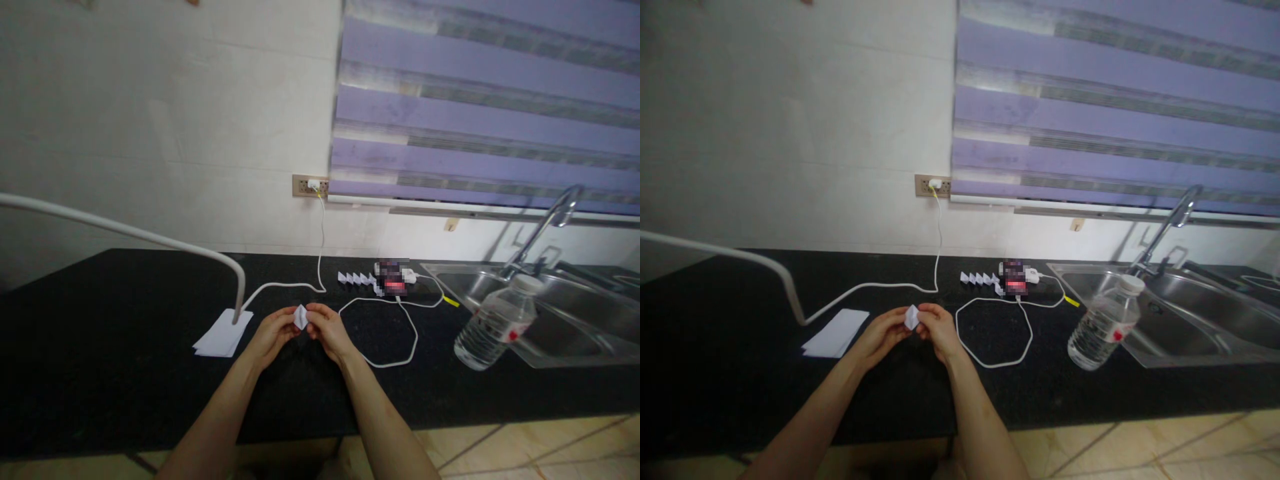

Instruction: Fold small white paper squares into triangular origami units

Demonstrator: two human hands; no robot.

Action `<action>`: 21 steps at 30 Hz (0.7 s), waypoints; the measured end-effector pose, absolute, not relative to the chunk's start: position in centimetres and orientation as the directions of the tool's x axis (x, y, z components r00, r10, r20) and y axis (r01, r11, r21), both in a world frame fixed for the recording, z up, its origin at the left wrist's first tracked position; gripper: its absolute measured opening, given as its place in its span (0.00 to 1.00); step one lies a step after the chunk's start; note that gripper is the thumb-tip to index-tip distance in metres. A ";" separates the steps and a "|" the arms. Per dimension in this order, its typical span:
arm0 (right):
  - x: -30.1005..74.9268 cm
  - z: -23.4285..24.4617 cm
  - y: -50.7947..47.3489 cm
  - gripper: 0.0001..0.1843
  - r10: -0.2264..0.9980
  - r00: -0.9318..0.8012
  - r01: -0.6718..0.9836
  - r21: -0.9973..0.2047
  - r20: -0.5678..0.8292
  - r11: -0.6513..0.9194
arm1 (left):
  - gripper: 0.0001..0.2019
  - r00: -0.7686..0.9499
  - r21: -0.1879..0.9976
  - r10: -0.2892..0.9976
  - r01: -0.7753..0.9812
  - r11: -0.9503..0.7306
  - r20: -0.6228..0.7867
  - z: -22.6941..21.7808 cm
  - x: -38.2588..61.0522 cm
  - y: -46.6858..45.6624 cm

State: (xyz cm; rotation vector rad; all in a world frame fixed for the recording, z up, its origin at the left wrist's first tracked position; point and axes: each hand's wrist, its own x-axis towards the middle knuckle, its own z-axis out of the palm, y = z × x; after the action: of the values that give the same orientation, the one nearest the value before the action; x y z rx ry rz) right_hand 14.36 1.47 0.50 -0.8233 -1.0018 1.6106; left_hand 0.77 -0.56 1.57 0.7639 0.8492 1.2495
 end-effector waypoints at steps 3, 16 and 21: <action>14.4 0.3 1.6 0.16 0.973 -0.231 -0.393 -0.913 -0.022 -0.114 | 0.07 0.157 0.863 0.982 -0.475 0.172 -0.110 1.4 0.7 -0.6; 14.8 0.9 1.4 0.19 0.962 -0.266 -0.458 -0.870 -0.061 -0.181 | 0.05 0.177 0.795 0.973 -0.564 0.223 -0.147 1.1 0.4 -0.3; 14.9 1.1 1.3 0.17 0.947 -0.311 -0.492 -0.839 -0.081 -0.233 | 0.06 0.169 0.743 0.971 -0.626 0.239 -0.170 1.4 0.5 -0.4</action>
State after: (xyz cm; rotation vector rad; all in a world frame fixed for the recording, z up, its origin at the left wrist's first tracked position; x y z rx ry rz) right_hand 14.86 1.35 1.05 -0.7495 -0.8895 1.7462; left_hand 0.53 -0.38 1.38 0.5882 0.7189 1.2321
